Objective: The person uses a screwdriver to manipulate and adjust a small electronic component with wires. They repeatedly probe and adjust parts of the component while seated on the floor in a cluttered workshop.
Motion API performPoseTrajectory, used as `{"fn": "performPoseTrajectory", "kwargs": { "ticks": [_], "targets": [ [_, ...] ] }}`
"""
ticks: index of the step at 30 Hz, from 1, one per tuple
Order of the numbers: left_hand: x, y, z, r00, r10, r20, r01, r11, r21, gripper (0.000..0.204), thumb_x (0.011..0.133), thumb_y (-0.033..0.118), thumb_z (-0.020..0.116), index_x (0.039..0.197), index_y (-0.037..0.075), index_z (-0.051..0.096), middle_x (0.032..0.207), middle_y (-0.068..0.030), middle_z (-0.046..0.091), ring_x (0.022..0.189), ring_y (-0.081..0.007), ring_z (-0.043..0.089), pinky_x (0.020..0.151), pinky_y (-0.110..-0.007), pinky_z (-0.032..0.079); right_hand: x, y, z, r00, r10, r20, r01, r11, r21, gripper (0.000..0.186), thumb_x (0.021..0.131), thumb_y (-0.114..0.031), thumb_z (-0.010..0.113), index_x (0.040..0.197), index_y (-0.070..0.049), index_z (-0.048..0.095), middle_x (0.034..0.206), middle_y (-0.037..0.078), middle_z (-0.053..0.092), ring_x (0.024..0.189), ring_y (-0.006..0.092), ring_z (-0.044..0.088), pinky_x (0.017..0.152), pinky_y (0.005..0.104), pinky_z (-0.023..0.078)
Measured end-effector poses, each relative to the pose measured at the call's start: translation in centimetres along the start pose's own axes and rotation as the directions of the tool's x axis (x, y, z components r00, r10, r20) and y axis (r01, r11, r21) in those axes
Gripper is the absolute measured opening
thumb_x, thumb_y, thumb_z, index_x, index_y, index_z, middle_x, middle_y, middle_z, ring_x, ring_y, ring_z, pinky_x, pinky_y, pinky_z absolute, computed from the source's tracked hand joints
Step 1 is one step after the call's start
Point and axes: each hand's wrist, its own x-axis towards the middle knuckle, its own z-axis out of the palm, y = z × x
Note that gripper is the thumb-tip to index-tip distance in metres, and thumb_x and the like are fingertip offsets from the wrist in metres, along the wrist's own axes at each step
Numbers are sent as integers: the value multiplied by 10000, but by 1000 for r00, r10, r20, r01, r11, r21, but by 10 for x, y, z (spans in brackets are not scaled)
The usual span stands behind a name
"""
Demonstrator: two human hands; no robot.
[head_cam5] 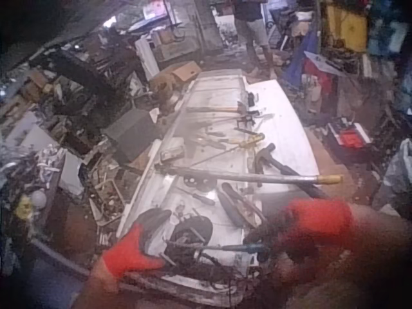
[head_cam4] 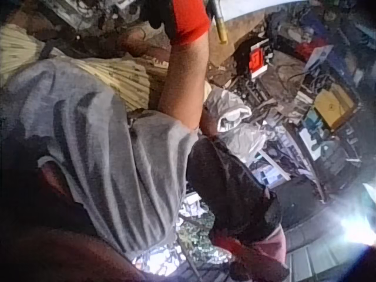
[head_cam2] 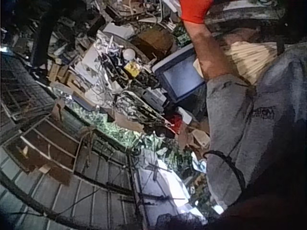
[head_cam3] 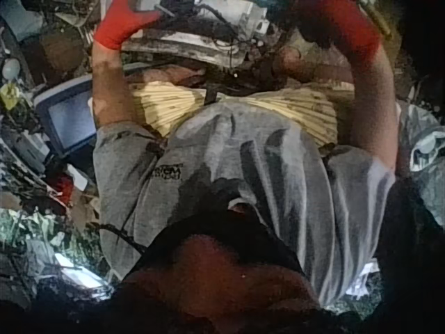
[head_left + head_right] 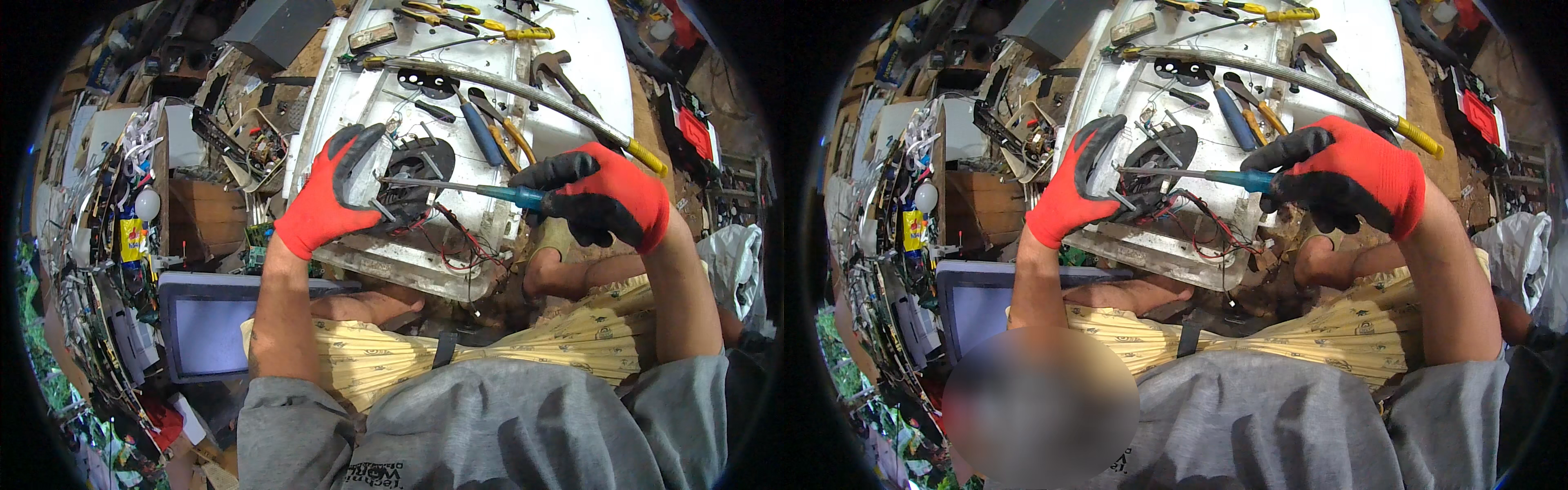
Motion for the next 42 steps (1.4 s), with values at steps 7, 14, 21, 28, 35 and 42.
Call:
{"fn": "performPoseTrajectory", "kwargs": {
  "ticks": [7,14,21,28,35,42],
  "targets": [
    [-4,-8,3,999,-14,-33,12,999,-44,992,574,199,787,1497,70,448,1512,-141,417,1452,-297,336,1224,-396,217,9,13,-5,995,98,17,-100,987,126,389,870,-119,648,1242,-11,681,831,55,727,472,68,525,392,221,371],
    [-3,-8,2,999,4,-32,-5,1000,-20,991,573,205,791,1495,75,451,1517,-135,420,1457,-286,334,1228,-397,220,17,24,-10,989,82,122,-110,963,244,426,883,-137,636,1288,-3,642,874,69,735,469,72,524,383,216,356],
    [-8,-11,6,996,-13,-85,15,1000,21,968,552,259,843,1456,140,521,1508,-172,397,1421,-359,347,1196,-442,278,19,27,-9,982,116,148,-155,945,288,409,890,-163,632,1266,-1,654,856,66,735,466,80,533,373,226,368],
    [-10,-2,13,995,-69,-66,86,945,314,921,561,369,834,1428,217,566,1541,-206,351,1415,-421,301,1185,-481,256,7,11,7,994,92,50,-91,996,-25,263,880,-197,646,1037,-8,740,784,46,716,481,92,552,400,251,413],
    [-14,-7,30,991,-111,73,77,927,366,889,582,365,819,1429,259,568,1574,-206,303,1421,-436,291,1195,-494,226,27,43,15,996,11,-88,-27,983,-183,255,833,-215,707,984,-14,750,760,51,712,527,93,580,468,281,455],
    [-12,-10,30,996,-77,35,57,920,388,902,581,273,829,1441,261,557,1555,-176,356,1431,-389,314,1197,-465,234,29,54,25,989,75,-125,-110,949,-297,245,847,-285,679,929,-59,727,724,78,705,619,187,643,578,337,506]
  ]
}}
